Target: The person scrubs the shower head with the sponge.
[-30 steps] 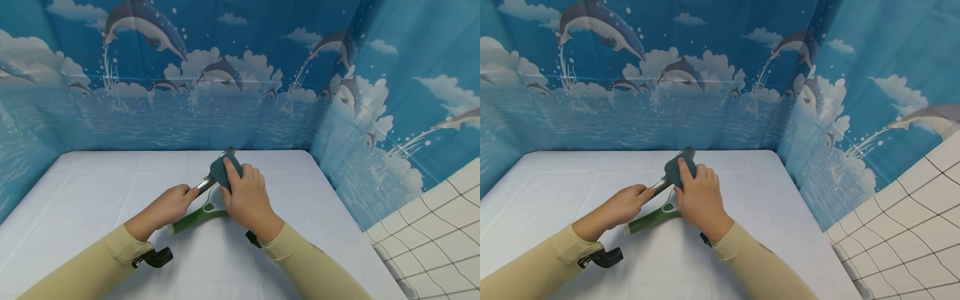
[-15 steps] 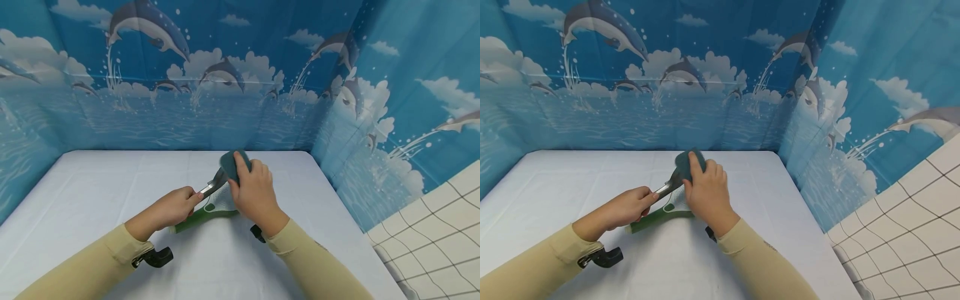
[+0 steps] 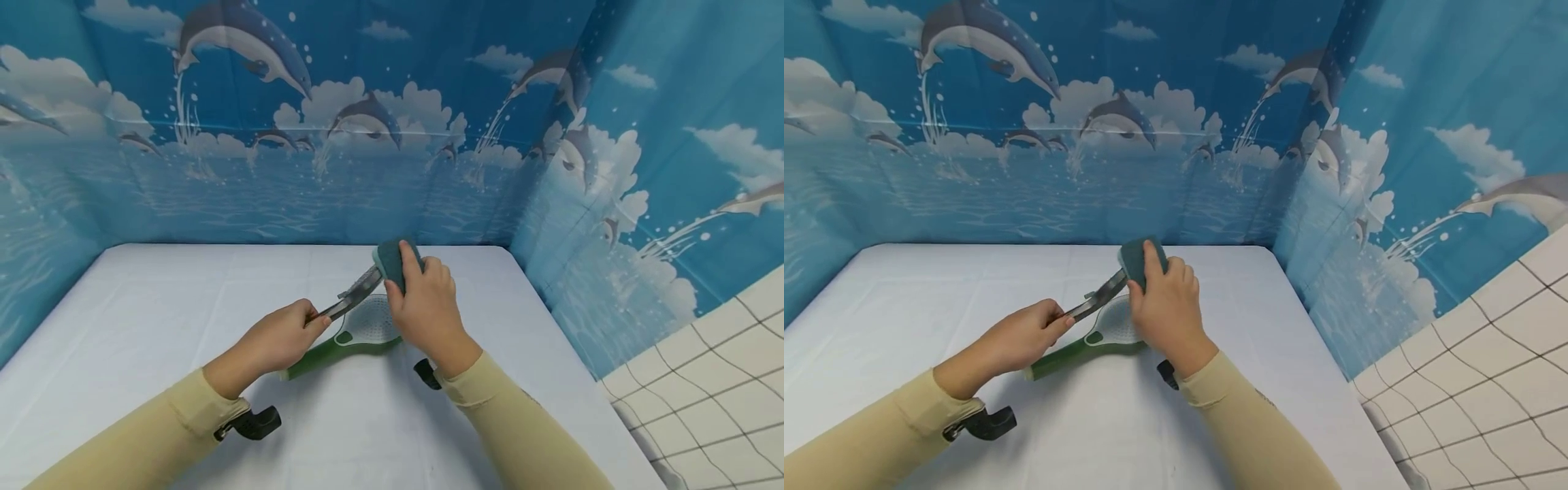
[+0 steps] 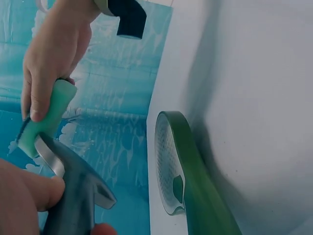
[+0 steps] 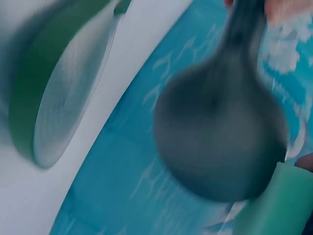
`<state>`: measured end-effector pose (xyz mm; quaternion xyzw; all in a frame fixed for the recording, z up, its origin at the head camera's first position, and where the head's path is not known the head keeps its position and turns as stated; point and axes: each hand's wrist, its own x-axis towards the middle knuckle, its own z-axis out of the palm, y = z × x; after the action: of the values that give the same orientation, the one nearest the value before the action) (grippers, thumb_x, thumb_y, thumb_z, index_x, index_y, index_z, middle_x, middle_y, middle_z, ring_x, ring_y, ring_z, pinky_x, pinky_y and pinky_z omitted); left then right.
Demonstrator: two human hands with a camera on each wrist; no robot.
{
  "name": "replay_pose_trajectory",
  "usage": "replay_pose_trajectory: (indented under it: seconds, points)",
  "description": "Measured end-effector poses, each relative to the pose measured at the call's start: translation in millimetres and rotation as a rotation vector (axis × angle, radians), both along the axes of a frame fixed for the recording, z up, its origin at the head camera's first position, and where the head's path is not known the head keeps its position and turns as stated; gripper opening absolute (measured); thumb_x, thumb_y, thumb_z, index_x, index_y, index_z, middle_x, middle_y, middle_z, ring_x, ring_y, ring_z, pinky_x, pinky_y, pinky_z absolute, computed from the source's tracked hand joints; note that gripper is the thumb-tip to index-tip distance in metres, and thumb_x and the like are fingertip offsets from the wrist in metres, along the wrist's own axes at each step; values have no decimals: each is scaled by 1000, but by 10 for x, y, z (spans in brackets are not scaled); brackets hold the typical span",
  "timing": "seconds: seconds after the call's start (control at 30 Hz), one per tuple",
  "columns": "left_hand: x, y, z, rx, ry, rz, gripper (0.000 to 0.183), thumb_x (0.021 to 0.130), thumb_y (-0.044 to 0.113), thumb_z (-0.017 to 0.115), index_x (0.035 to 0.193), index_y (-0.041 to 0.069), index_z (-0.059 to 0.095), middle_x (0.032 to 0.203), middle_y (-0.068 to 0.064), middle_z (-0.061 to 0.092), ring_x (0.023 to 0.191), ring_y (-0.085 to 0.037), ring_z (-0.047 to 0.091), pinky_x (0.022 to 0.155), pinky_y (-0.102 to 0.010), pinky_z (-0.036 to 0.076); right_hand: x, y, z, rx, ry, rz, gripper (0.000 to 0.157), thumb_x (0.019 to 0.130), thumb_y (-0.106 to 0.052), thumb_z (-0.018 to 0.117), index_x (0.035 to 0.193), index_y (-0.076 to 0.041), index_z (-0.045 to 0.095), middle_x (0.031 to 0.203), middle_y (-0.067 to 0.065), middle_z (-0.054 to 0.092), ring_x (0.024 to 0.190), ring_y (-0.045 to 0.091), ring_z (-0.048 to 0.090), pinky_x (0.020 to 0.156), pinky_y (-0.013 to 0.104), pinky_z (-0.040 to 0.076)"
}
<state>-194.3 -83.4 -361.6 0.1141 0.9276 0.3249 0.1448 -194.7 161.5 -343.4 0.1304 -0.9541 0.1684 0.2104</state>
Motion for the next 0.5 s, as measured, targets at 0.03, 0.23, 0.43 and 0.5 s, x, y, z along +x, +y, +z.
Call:
replay_pose_trajectory:
  seconds: [0.03,0.23,0.43,0.5]
  points:
    - [3,-1,-3,-13,5,4,38,112,43,49,122,7,58,81,-6,57,63,-19,48,59,-34,38,-5,18,6,-11,-15,-20,68,108,-33,59,165,-10,31,128,29,50,106,38,49,93,55,42]
    - [-17,1,-12,-28,43,33,40,109,44,55,124,7,56,81,-6,57,60,-19,49,58,-35,40,96,-39,-60,111,44,66,68,106,-34,63,163,-8,38,124,30,52,92,34,48,80,49,43]
    - [-15,-14,-33,-58,80,58,42,107,42,60,127,6,56,83,-6,57,60,-19,48,57,-34,39,25,45,-68,103,-34,-41,67,107,-36,60,164,-10,36,125,29,53,101,37,51,87,51,44]
    - [-16,-11,-40,-76,101,57,41,106,41,61,128,7,56,85,-6,58,62,-19,49,58,-34,39,7,64,-65,102,-56,-93,67,107,-35,60,164,-9,35,125,30,52,101,37,50,88,51,43]
